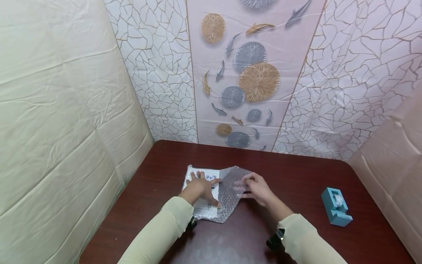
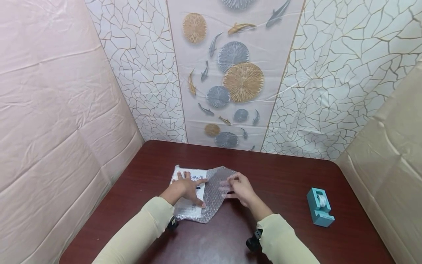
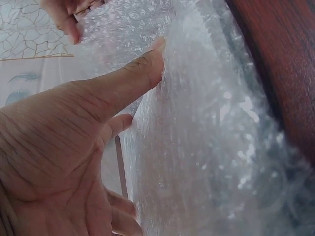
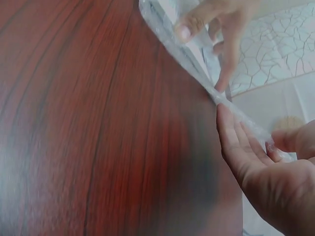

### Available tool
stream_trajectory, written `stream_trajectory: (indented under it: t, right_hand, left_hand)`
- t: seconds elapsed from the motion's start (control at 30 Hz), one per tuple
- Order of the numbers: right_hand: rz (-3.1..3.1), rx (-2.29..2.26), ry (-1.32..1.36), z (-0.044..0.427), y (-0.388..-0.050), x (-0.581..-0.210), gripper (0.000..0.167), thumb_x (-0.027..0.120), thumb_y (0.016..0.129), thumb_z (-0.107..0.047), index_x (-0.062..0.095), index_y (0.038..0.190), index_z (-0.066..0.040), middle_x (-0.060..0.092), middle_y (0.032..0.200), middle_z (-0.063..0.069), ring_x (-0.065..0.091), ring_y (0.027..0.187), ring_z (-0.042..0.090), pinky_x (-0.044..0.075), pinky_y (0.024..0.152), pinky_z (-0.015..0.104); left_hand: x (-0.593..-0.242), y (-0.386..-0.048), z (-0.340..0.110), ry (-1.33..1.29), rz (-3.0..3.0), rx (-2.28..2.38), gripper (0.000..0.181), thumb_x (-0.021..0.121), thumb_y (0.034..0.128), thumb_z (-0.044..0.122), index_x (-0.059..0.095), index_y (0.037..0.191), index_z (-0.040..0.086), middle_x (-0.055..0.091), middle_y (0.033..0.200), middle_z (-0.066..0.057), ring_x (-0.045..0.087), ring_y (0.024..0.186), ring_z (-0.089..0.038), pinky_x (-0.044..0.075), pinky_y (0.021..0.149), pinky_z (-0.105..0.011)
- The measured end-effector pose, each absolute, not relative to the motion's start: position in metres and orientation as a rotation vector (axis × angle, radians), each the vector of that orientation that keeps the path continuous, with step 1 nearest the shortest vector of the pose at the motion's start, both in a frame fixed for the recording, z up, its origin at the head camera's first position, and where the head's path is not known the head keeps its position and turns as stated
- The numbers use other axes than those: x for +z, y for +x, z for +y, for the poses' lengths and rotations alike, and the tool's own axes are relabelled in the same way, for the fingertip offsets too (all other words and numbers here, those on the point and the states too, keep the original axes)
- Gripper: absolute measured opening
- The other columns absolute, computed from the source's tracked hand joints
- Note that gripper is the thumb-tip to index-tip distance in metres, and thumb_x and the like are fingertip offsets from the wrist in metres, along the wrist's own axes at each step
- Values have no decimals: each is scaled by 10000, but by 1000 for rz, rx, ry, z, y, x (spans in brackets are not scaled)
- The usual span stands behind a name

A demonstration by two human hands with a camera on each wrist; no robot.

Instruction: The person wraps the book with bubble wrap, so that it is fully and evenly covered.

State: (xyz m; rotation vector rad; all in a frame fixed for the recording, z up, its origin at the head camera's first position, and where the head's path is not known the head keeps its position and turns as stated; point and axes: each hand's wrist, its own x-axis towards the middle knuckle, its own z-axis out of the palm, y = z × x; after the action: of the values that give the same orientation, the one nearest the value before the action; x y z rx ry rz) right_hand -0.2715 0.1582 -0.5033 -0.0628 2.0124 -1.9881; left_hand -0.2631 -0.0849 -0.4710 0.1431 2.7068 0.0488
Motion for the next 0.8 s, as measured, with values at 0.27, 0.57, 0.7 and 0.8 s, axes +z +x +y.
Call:
stream_trajectory:
  t: [0.27,0.57,0.7,0.8]
  right_hand:
    - [2024,-1998,-121,147,-269,-496,156,368,1197,-90,463,1260,15,694,1420,347,813,1153,338,694,878,482]
    - [1999,-2043,-120,138,-266,-493,138,381,1193,-76,489,1220,6,705,1401,346,818,1134,319,695,866,493]
    - [1974,-2057,-138,134,-265,-492,148,366,1196,-72,496,1204,-1,696,1412,352,820,1127,307,692,878,506]
    - [1966,-2055,-142,132,-265,-490,151,364,1203,-88,492,1215,-9,672,1445,353,814,1155,320,686,903,516]
  left_hand:
    - [-470,-264,-85,136,2701,44,1096,855,790,792,265,1695,603,90,1834,-276,89,1690,-590,281,1334,-690]
    - [-471,-263,-84,131,2713,30,1065,849,797,790,275,1680,627,113,1826,-284,113,1690,-582,299,1326,-685]
    - [-471,-263,-86,141,2706,59,1118,855,781,801,242,1697,615,92,1829,-294,87,1691,-586,284,1333,-686]
    - [-476,-267,-88,146,2713,79,1158,866,761,806,220,1702,614,99,1822,-312,88,1684,-602,279,1326,-705]
